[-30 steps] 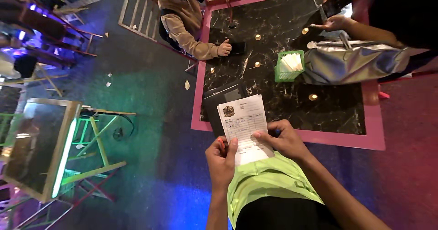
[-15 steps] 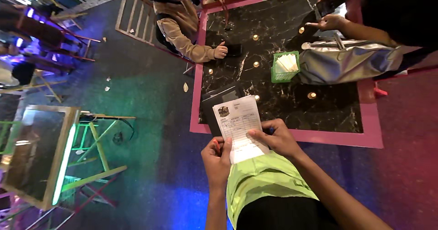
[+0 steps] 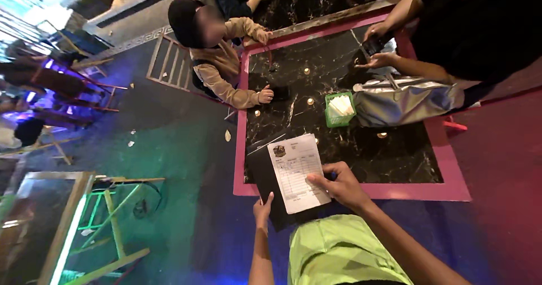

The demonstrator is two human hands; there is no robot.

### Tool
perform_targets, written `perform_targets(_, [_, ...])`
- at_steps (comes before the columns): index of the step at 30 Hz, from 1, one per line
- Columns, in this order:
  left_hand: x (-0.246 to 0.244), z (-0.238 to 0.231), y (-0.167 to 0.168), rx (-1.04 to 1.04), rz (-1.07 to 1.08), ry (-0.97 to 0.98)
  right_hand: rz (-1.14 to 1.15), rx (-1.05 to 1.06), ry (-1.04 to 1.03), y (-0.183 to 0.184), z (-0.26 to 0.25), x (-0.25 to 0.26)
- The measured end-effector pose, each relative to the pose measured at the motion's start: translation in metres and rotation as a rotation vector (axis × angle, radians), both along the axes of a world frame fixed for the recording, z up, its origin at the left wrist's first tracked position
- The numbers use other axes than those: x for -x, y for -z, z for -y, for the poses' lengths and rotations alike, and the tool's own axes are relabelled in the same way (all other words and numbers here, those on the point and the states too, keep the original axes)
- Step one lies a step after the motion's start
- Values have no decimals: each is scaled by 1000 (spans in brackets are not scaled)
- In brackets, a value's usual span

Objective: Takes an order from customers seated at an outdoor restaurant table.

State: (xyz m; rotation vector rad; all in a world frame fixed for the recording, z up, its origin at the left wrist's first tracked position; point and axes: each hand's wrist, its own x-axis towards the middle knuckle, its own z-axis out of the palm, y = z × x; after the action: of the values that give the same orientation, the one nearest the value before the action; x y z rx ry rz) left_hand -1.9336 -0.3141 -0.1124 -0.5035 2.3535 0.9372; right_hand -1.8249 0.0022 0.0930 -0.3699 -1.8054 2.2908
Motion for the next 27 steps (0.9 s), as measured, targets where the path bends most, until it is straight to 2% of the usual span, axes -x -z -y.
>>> perform_targets(3, [2, 1, 0, -72, 9, -58, -5, -6, 22, 1, -5, 0])
perform_targets(7, [3, 3, -18, -403, 63, -81, 2, -24, 20, 3, -11, -6])
perform_targets(10, [-7, -4, -30, -544, 119, -185, 14, -16, 6, 6, -11, -7])
perform_targets(13, [-19, -13, -41, -579, 147, -243, 17, 6, -35, 10, -10, -7])
perform_targets(17, [-35, -30, -56, -519, 54, -283, 61, -24, -68, 18, -6, -7])
perform_targets(21, [-50, -32, -65, -705, -19, -364, 127, -70, -111, 20, -3, -9])
perform_targets(24, [-62, -29, -93, -818, 45, -403, 244, -163, -191, 18, -3, -9])
perform_targets(27, [-82, -43, -131, -777, 64, -489, 450, -346, -319, 19, 4, -8])
